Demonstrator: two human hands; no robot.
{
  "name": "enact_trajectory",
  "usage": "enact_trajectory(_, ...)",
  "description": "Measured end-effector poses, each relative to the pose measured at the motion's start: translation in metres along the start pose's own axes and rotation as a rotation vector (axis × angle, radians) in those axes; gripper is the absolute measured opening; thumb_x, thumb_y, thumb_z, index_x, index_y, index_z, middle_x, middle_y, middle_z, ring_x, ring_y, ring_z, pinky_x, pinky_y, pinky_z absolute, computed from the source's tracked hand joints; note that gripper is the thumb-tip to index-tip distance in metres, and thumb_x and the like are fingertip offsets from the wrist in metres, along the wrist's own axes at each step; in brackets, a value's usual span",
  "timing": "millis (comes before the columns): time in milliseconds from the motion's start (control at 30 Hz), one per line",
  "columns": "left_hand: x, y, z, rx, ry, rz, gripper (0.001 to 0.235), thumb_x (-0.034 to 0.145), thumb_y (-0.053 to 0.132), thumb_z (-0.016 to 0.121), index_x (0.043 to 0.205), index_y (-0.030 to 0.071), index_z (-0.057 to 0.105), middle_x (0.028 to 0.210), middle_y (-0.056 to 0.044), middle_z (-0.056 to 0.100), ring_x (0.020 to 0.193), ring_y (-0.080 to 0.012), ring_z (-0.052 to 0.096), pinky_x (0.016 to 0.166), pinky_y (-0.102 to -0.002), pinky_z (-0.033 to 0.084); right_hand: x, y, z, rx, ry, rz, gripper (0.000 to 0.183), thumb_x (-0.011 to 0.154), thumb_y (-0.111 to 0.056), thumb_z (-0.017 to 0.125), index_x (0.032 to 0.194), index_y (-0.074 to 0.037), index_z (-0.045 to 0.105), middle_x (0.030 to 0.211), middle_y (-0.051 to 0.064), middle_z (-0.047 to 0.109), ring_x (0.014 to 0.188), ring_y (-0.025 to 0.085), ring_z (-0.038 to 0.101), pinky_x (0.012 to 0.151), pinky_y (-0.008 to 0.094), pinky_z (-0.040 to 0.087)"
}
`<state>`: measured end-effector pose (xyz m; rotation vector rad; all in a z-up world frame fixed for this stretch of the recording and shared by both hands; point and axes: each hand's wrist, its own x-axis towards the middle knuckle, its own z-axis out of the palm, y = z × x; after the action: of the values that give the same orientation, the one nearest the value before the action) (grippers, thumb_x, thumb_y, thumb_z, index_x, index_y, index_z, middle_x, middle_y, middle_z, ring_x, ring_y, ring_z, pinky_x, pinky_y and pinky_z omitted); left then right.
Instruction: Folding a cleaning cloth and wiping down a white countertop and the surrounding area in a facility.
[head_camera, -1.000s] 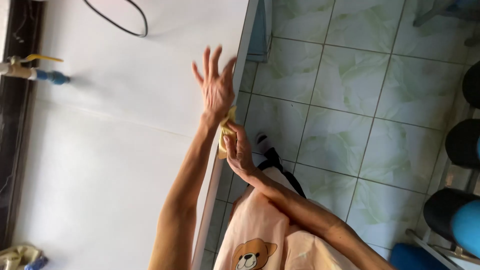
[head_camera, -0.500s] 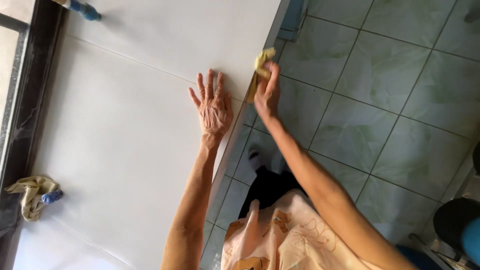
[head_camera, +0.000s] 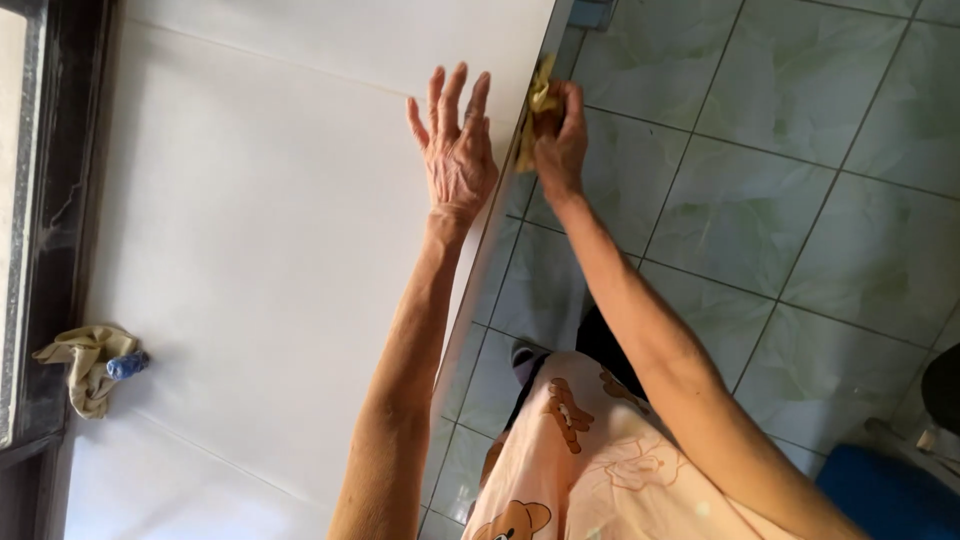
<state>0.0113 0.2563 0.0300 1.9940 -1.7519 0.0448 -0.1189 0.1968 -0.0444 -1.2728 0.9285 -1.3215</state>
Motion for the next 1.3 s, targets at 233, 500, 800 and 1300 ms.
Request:
enact_trajectory(233, -0.049, 0.007, -0.015, 0.001, 0.023, 0.106, 0.055, 0.101, 0.005, 0.051, 0.154, 0.022, 0.052, 0.166, -0.006, 0.036, 0.160, -0.0308, 0.021, 0.130, -0.064, 0.007, -0.168, -0.001, 0.022, 0.002, 0.015, 0.261, 0.023, 0.111, -0.009, 0.042, 0.132, -0.011, 0.051, 0.114, 0.005, 0.061, 0.088, 0.016, 0.057, 0.071, 0.029, 0.051)
enact_trajectory(500, -0.166, 0.016, -0.091, -0.153, 0.056, 0.016, 0.037, 0.098, 0.008, 0.063, 0.134, 0.017, 0.067, 0.139, -0.009, 0.057, 0.127, -0.0327, 0.053, 0.107, -0.052, 0.042, -0.345, -0.010, 0.050, -0.032, 0.089, 0.230, 0.029, 0.106, -0.005, 0.046, 0.135, -0.007, 0.052, 0.124, 0.010, 0.060, 0.103, 0.018, 0.059, 0.088, 0.029, 0.051)
enact_trajectory(800, -0.178, 0.012, -0.105, -0.376, -0.019, 0.016, 0.026, 0.100, 0.003, 0.067, 0.125, 0.011, 0.070, 0.110, -0.011, 0.058, 0.092, -0.0266, 0.063, 0.080, -0.039, 0.054, -0.131, 0.039, 0.021, -0.111, 0.165, 0.176, 0.024, 0.106, -0.007, 0.056, 0.130, -0.006, 0.060, 0.120, 0.013, 0.070, 0.106, 0.023, 0.069, 0.089, 0.035, 0.058)
enact_trajectory(1300, -0.184, 0.005, -0.101, -0.468, 0.041, 0.021, 0.028, 0.096, 0.001, 0.058, 0.119, 0.009, 0.073, 0.108, -0.012, 0.061, 0.097, -0.0288, 0.065, 0.082, -0.040, 0.055, -0.271, -0.070, 0.064, -0.131, 0.195, 0.032, 0.027, 0.107, -0.007, 0.045, 0.132, -0.006, 0.053, 0.117, 0.009, 0.063, 0.103, 0.017, 0.064, 0.088, 0.031, 0.054)
